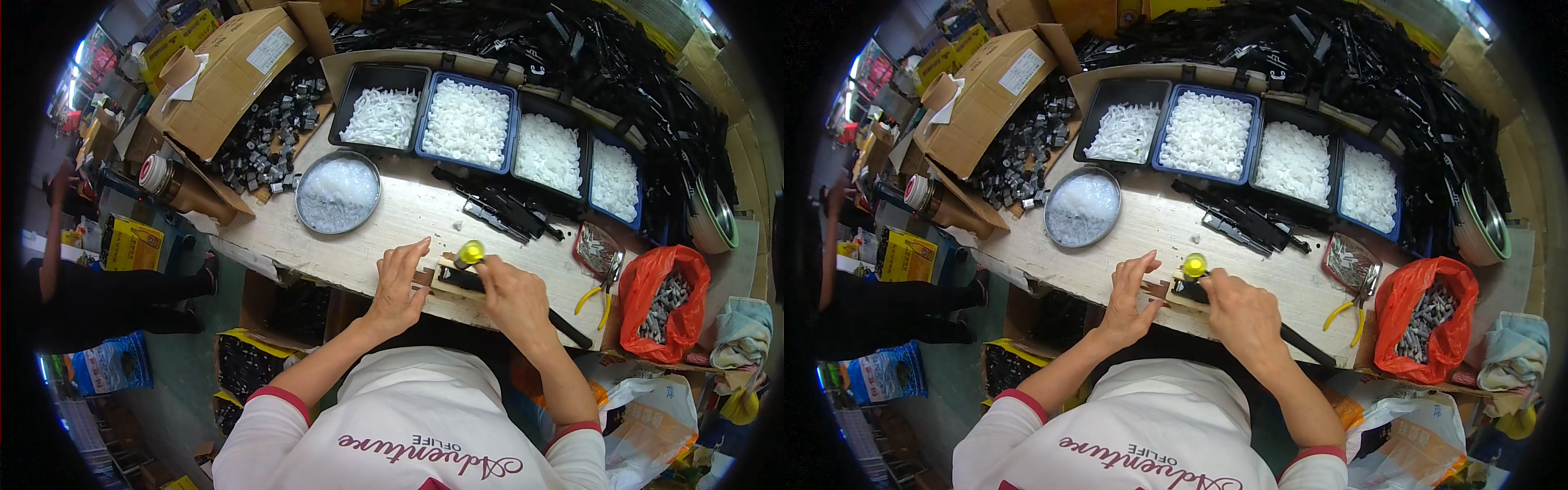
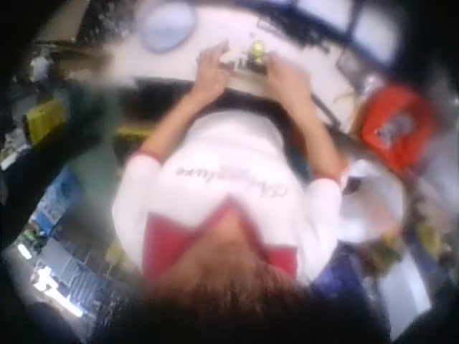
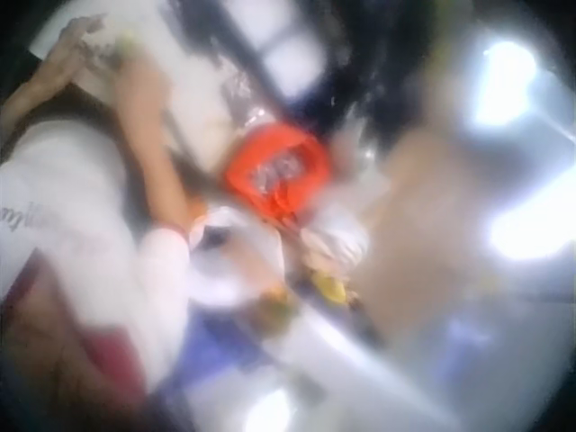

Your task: The person assembles small metal lock cylinders at a cluttered workbench. They pick up a metal cylinder, insert a white plastic component, and use a hammer to tap it into place. The person then uses pliers to adjust the assembly before placing the finished unit into a cardboard box.

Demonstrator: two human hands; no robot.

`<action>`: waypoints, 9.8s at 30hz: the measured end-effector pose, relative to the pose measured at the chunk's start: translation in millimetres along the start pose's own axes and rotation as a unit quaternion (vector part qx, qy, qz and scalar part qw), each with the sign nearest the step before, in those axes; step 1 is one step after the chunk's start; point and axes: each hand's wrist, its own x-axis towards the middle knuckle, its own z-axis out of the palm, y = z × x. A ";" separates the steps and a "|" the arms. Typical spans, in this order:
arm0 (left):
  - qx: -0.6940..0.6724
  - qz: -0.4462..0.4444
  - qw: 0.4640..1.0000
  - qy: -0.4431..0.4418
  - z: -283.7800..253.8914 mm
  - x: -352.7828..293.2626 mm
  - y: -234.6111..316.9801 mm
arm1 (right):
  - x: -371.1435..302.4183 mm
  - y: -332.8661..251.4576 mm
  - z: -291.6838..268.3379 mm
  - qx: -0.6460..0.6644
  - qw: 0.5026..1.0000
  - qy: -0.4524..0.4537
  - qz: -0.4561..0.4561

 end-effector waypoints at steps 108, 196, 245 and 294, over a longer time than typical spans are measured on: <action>0.300 -0.172 0.921 0.179 -146.5 12.1 -122.8 | -72.7 139.0 -2.7 -0.238 0.907 0.254 0.238; 0.279 -0.149 0.924 0.214 -147.3 19.7 -169.7 | 563.8 -5.1 -28.6 -0.184 0.954 -0.236 -0.001; 0.271 -0.142 0.924 0.228 -148.8 25.2 -164.1 | 476.3 -37.5 22.4 -0.299 0.937 -0.073 -0.163; 0.276 -0.164 0.919 0.228 -148.3 19.0 -167.7 | 542.1 -15.7 2.5 -0.356 0.924 -0.102 -0.094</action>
